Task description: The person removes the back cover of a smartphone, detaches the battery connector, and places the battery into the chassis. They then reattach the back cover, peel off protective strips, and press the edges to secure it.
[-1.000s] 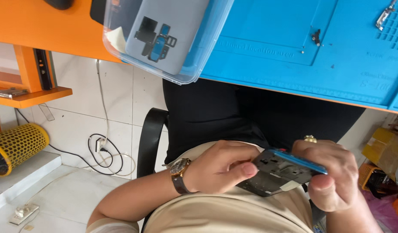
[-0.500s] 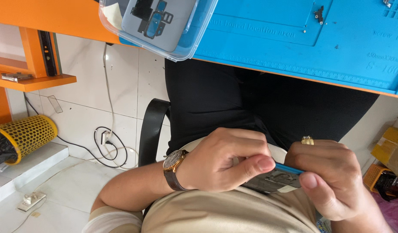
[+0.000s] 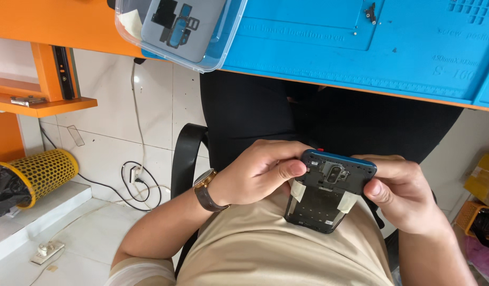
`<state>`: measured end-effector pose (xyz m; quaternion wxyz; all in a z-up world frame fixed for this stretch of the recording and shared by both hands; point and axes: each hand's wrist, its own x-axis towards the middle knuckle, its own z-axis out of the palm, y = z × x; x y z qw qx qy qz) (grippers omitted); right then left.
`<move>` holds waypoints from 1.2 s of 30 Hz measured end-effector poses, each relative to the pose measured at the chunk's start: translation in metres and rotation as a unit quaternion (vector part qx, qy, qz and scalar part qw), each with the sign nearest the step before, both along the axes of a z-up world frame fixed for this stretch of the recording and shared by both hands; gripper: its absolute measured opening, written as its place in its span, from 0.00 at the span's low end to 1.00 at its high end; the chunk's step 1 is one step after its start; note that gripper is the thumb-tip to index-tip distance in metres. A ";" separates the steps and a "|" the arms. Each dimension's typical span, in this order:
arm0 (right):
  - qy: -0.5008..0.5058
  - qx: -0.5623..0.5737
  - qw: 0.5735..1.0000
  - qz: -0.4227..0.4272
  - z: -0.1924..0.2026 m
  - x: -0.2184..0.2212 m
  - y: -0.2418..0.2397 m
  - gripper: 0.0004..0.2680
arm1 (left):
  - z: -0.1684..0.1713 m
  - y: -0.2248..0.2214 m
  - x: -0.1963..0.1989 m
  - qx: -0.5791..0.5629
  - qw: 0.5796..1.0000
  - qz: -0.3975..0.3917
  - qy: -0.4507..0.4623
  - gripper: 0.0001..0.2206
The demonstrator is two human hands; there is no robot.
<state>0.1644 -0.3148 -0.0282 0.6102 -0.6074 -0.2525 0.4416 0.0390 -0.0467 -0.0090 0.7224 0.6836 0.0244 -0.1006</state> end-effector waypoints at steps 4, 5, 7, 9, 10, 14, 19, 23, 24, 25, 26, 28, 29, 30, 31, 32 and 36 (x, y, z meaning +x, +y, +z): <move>0.003 0.049 0.999 -0.020 -0.004 -0.008 0.009 0.18 | -0.008 -0.004 -0.004 -0.053 0.998 -0.010 0.019 0.23; 0.002 0.049 0.999 -0.022 -0.006 -0.009 0.009 0.18 | -0.010 -0.005 -0.005 -0.053 0.998 -0.012 0.018 0.23; -0.012 0.040 0.998 -0.044 -0.009 -0.013 0.009 0.15 | -0.014 -0.007 -0.008 -0.070 0.996 0.002 0.059 0.23; -0.019 0.021 0.999 -0.043 -0.011 -0.017 0.005 0.15 | -0.016 -0.009 -0.010 -0.081 0.995 0.005 0.064 0.21; -0.026 0.003 0.999 -0.040 -0.013 -0.017 0.003 0.15 | -0.017 -0.009 -0.010 -0.091 0.993 0.009 0.069 0.19; -0.022 0.000 1.000 0.002 -0.015 -0.011 -0.007 0.15 | -0.021 -0.001 -0.014 -0.077 0.995 -0.033 0.044 0.27; -0.007 0.057 0.998 0.025 -0.009 -0.011 0.004 0.15 | -0.024 0.001 -0.017 -0.089 0.993 -0.071 0.015 0.29; -0.029 0.045 0.999 0.002 -0.011 -0.016 -0.001 0.15 | -0.029 -0.003 -0.021 -0.108 0.992 -0.062 0.027 0.30; -0.023 0.027 0.999 0.017 -0.013 -0.016 -0.005 0.14 | -0.028 -0.003 -0.021 -0.110 0.991 -0.063 0.036 0.29; -0.018 0.008 0.999 0.030 -0.014 -0.016 -0.009 0.14 | -0.028 -0.003 -0.021 -0.113 0.991 -0.064 0.044 0.29; -0.018 0.006 0.999 0.028 -0.013 -0.017 -0.008 0.14 | -0.027 0.001 -0.021 -0.115 0.990 -0.066 0.044 0.29; 0.068 0.051 0.994 0.070 -0.012 -0.020 -0.006 0.14 | -0.024 0.008 -0.023 -0.132 0.983 -0.104 0.067 0.26; 0.068 0.050 0.994 0.068 -0.016 -0.022 -0.006 0.14 | -0.026 0.007 -0.023 -0.133 0.983 -0.106 0.067 0.26; 0.060 0.066 0.994 0.061 -0.019 -0.023 -0.006 0.13 | -0.028 0.006 -0.023 -0.130 0.983 -0.112 0.059 0.24; 0.053 0.082 0.994 0.054 -0.022 -0.026 -0.007 0.13 | -0.029 0.005 -0.024 -0.128 0.983 -0.118 0.053 0.23; 0.055 0.080 0.994 0.053 -0.022 -0.029 -0.007 0.13 | -0.031 0.002 -0.028 -0.129 0.983 -0.119 0.055 0.23; 0.068 0.105 0.991 0.055 -0.021 -0.030 -0.006 0.10 | -0.039 -0.002 -0.032 -0.126 0.986 -0.105 0.030 0.25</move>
